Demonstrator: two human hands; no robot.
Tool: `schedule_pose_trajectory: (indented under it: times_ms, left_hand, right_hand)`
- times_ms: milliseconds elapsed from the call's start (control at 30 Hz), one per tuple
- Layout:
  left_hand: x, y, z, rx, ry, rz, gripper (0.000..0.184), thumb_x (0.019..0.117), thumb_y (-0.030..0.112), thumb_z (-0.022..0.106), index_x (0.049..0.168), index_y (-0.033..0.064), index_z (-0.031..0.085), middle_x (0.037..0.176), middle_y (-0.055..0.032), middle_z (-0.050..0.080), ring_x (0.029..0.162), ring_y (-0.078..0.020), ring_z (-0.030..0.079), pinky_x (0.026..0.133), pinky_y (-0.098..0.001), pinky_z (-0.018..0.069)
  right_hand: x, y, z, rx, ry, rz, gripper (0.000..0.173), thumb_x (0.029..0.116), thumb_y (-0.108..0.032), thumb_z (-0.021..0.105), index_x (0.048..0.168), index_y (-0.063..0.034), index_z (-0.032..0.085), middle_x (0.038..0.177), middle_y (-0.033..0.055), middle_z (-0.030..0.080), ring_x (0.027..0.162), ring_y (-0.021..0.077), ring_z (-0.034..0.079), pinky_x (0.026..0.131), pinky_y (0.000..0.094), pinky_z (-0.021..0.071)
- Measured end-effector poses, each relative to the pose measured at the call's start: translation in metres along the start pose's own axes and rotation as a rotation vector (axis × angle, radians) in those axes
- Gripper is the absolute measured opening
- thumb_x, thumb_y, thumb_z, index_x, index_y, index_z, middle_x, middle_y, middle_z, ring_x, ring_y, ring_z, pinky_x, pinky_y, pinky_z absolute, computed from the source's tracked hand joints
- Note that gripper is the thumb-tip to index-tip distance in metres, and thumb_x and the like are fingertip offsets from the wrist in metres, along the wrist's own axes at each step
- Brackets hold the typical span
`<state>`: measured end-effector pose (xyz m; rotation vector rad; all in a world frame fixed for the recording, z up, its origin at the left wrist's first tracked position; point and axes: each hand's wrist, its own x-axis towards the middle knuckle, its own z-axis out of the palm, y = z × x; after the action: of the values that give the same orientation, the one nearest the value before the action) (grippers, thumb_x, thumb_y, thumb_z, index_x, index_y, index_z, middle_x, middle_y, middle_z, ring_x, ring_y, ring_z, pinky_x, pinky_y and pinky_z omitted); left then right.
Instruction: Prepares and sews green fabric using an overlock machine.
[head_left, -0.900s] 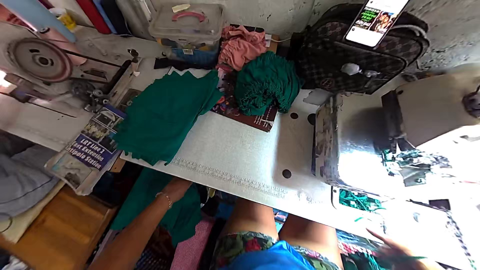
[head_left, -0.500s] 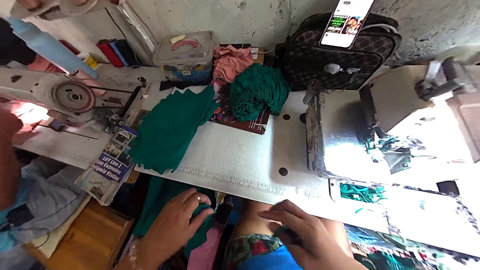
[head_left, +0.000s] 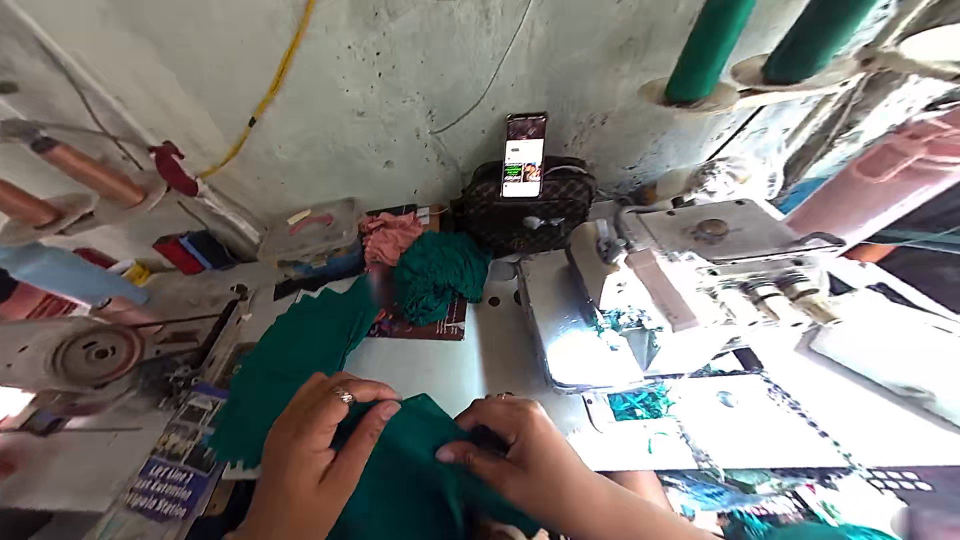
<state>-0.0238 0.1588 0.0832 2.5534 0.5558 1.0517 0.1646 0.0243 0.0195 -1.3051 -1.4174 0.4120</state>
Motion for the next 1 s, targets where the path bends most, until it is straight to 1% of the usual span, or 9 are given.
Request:
schedule_pose_trajectory:
  times_ms: [200, 367, 433, 500, 600, 733, 867, 900, 1000]
  left_hand:
    - [0.062, 0.023, 0.011, 0.065, 0.036, 0.212, 0.024, 0.1044, 0.043, 0.055, 0.103, 0.0232, 0.068, 0.095, 0.0060, 0.068, 0.094, -0.0052, 0.057, 0.086, -0.0257, 0.0399]
    - [0.078, 0.034, 0.165, 0.000, -0.123, 0.261, 0.024, 0.0963, 0.034, 0.063, 0.092, 0.0142, 0.077, 0.090, -0.0057, 0.073, 0.086, -0.0298, 0.067, 0.076, -0.0527, 0.0491]
    - [0.069, 0.035, 0.224, -0.021, -0.241, 0.160, 0.025, 0.0907, 0.032, 0.068, 0.092, 0.0087, 0.076, 0.097, -0.0115, 0.072, 0.095, -0.0369, 0.067, 0.080, -0.0579, 0.0502]
    - [0.064, 0.040, 0.252, -0.001, -0.302, 0.063, 0.030, 0.0937, 0.035, 0.060, 0.100, 0.0075, 0.073, 0.118, -0.0161, 0.066, 0.112, -0.0412, 0.060, 0.089, -0.0622, 0.0448]
    - [0.069, 0.052, 0.259, 0.149, -0.311, 0.022, 0.043, 0.0995, 0.033, 0.045, 0.112, -0.0004, 0.069, 0.135, -0.0267, 0.059, 0.133, -0.0496, 0.050, 0.106, -0.0741, 0.0277]
    - [0.087, 0.052, 0.266, 0.277, -0.361, -0.002, 0.047, 0.1000, 0.026, 0.043, 0.131, -0.0014, 0.066, 0.145, -0.0255, 0.055, 0.144, -0.0488, 0.040, 0.113, -0.0755, 0.0145]
    - [0.089, 0.041, 0.264, 0.149, -0.284, -0.033, 0.050, 0.0983, 0.031, 0.044, 0.125, -0.0049, 0.065, 0.146, -0.0283, 0.052, 0.143, -0.0491, 0.039, 0.113, -0.0738, 0.0162]
    - [0.082, 0.034, 0.256, 0.065, -0.259, -0.055, 0.049, 0.0989, 0.034, 0.048, 0.121, -0.0064, 0.064, 0.144, -0.0296, 0.052, 0.140, -0.0494, 0.042, 0.112, -0.0726, 0.0220]
    - [0.034, 0.008, 0.193, -0.072, -0.425, -0.212, 0.063, 0.0911, 0.045, 0.067, 0.129, -0.0044, 0.060, 0.138, -0.0290, 0.056, 0.132, -0.0516, 0.048, 0.106, -0.0731, 0.0340]
  right_hand:
    - [-0.038, -0.017, -0.049, -0.119, 0.034, -0.028, 0.020, 0.0969, -0.020, 0.068, 0.091, -0.0013, 0.075, 0.079, 0.0106, 0.072, 0.073, 0.0190, 0.069, 0.068, 0.0318, 0.0551]
    - [-0.106, 0.023, -0.093, 0.020, 0.131, 0.428, 0.020, 0.1000, -0.016, 0.064, 0.099, 0.0026, 0.072, 0.081, 0.0073, 0.072, 0.069, 0.0064, 0.066, 0.068, 0.0247, 0.0561]
    - [-0.132, 0.040, -0.101, 0.070, 0.192, 0.626, 0.021, 0.1002, -0.017, 0.062, 0.098, 0.0025, 0.071, 0.078, 0.0049, 0.070, 0.067, 0.0057, 0.065, 0.067, 0.0272, 0.0556]
    - [-0.148, 0.046, -0.107, 0.092, 0.234, 0.686, 0.020, 0.0996, -0.014, 0.062, 0.098, 0.0043, 0.071, 0.077, 0.0047, 0.069, 0.067, 0.0046, 0.064, 0.068, 0.0256, 0.0545]
    - [-0.153, 0.051, -0.111, 0.151, 0.273, 0.715, 0.018, 0.0993, -0.013, 0.062, 0.097, 0.0030, 0.071, 0.076, 0.0009, 0.069, 0.065, 0.0009, 0.062, 0.065, 0.0215, 0.0532]
    - [-0.140, 0.061, -0.117, 0.229, 0.312, 0.757, 0.016, 0.0992, -0.017, 0.063, 0.097, -0.0027, 0.070, 0.074, -0.0060, 0.066, 0.062, -0.0028, 0.060, 0.061, 0.0181, 0.0520]
    - [-0.140, 0.063, -0.116, 0.184, 0.307, 0.724, 0.020, 0.1009, -0.017, 0.060, 0.100, -0.0014, 0.072, 0.076, -0.0035, 0.068, 0.065, -0.0023, 0.061, 0.065, 0.0185, 0.0529]
    - [-0.144, 0.061, -0.117, 0.149, 0.290, 0.716, 0.021, 0.1013, -0.016, 0.060, 0.101, 0.0001, 0.072, 0.077, -0.0008, 0.069, 0.067, -0.0005, 0.063, 0.067, 0.0201, 0.0540]
    - [-0.159, 0.056, -0.129, -0.018, 0.218, 0.675, 0.023, 0.0996, -0.013, 0.061, 0.099, 0.0057, 0.074, 0.083, 0.0136, 0.072, 0.072, 0.0162, 0.069, 0.073, 0.0351, 0.0574]
